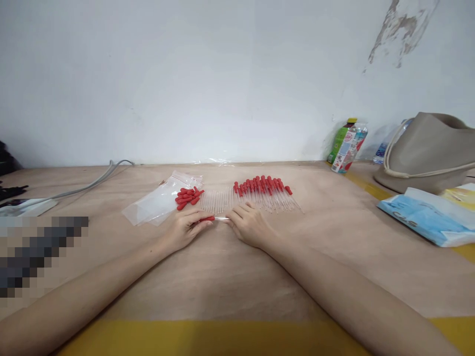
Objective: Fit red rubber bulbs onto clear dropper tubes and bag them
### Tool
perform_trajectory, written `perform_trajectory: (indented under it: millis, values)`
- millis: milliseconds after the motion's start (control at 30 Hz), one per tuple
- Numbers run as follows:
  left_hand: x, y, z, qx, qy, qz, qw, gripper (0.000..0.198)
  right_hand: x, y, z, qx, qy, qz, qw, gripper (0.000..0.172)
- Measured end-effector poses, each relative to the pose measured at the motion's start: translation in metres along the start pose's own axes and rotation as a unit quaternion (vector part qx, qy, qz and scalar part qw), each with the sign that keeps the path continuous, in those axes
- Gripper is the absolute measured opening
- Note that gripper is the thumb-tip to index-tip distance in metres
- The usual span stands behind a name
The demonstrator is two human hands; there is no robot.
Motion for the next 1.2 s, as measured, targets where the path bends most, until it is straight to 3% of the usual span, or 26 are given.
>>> perform_trajectory:
  millis: [167,367,600,900,1033,1200]
  values:
    - [0.001,-0.001,-0.004,-0.021,0.014,0.000,1.000,0.019,0.001,-0.004,0.001,0.038,0.001,-0.014,0.999,0.025]
    - [-0.002,0.003,-0.005,-0.019,0.032,0.056,0.998,0.024,0.002,-0.005,0.005,0.067,-0.016,-0.020,0.997,0.023]
    - [-0.003,0.005,-0.008,-0.013,0.037,0.079,0.996,0.023,0.005,0.000,0.013,0.080,-0.009,-0.004,0.997,0.027]
    - [-0.002,0.001,-0.004,-0.003,0.038,0.047,0.998,0.022,0.009,-0.005,0.015,0.044,0.021,0.043,0.998,0.025]
    - [-0.007,-0.016,0.007,0.114,-0.002,0.011,0.993,0.039,0.005,-0.010,-0.005,0.049,0.103,0.032,0.993,0.023]
    - [-0.014,-0.024,0.021,0.258,-0.139,0.061,0.954,0.037,0.002,-0.017,-0.060,0.087,0.318,-0.004,0.944,0.026]
Point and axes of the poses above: each hand's wrist, its own x-axis towards the middle knuckle, its own y-axis out of the palm, z = x × y, the point moved 4 cm from there along x, towards the middle knuckle, and after that the axes turned 3 degrees about -y, right-handed, at the moved point
